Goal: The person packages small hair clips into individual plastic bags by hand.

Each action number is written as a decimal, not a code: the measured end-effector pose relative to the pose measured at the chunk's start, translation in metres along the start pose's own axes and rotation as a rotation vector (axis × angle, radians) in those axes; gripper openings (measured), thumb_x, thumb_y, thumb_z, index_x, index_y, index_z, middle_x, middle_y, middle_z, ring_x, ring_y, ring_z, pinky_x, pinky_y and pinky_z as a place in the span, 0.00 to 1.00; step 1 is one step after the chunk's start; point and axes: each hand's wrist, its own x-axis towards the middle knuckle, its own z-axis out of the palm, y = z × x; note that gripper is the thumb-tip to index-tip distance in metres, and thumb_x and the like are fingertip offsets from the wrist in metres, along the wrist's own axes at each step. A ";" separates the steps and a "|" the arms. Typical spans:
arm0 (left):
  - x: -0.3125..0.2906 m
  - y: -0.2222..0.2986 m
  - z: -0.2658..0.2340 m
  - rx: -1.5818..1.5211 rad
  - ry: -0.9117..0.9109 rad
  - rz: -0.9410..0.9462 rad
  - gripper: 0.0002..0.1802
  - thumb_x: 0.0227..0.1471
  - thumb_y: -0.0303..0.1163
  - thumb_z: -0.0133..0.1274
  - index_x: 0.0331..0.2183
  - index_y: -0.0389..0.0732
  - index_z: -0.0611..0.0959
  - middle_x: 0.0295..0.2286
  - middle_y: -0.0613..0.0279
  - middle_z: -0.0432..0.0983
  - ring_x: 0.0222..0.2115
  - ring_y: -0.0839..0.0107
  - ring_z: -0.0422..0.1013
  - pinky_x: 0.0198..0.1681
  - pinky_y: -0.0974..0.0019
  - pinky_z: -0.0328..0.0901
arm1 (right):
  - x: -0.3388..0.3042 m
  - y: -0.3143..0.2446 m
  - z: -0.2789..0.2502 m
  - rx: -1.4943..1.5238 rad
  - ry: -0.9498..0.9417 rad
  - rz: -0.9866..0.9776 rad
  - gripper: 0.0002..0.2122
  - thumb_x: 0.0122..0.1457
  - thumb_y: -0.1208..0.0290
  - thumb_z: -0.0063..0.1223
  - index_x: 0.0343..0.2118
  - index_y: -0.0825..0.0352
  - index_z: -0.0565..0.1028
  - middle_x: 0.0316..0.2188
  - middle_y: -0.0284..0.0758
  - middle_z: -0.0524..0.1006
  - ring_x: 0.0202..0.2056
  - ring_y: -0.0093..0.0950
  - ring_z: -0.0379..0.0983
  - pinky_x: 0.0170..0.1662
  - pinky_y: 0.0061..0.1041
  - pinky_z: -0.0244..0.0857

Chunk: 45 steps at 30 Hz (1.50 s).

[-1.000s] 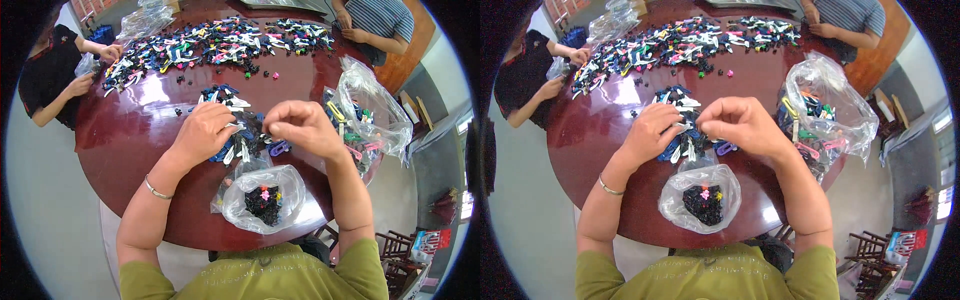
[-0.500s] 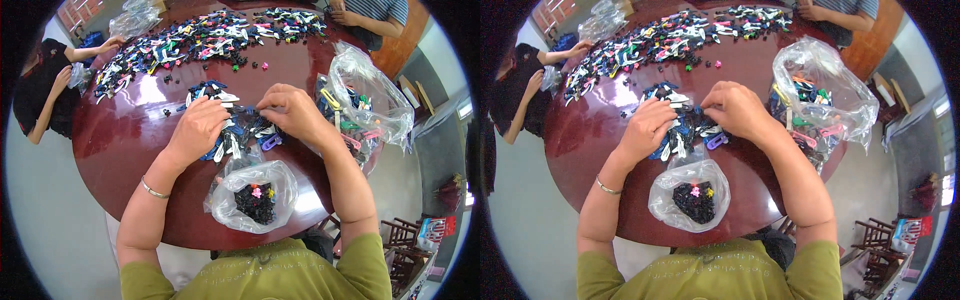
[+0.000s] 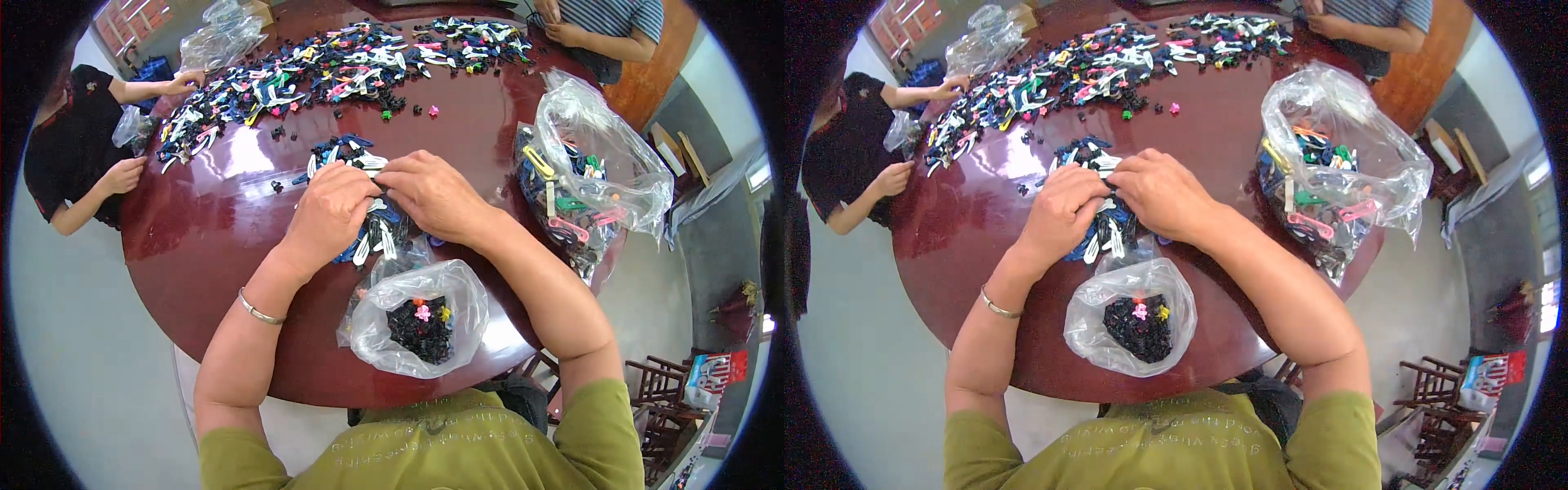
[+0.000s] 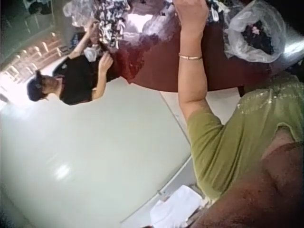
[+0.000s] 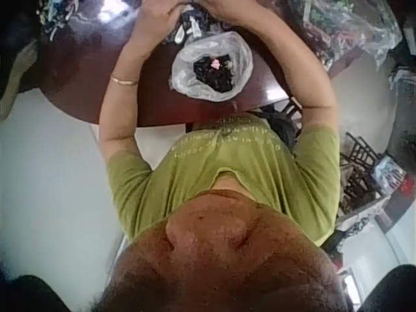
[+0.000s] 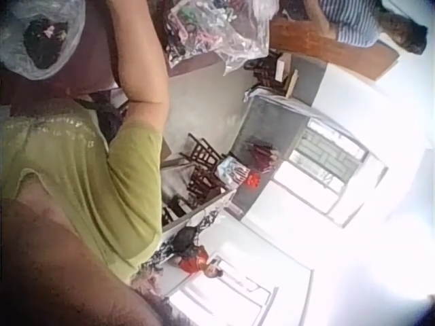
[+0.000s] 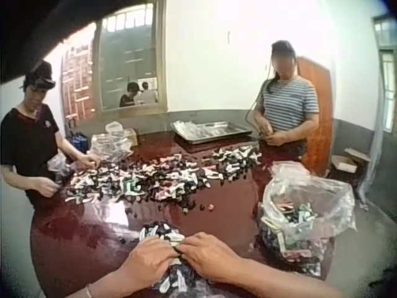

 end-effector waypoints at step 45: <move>0.000 0.013 -0.014 -0.297 0.022 -0.300 0.06 0.50 0.21 0.51 0.34 0.34 0.79 0.31 0.56 0.74 0.35 0.68 0.71 0.42 0.69 0.64 | 0.002 0.003 -0.013 0.058 0.125 0.128 0.05 0.50 0.74 0.58 0.30 0.67 0.78 0.30 0.32 0.77 0.34 0.29 0.73 0.39 0.28 0.67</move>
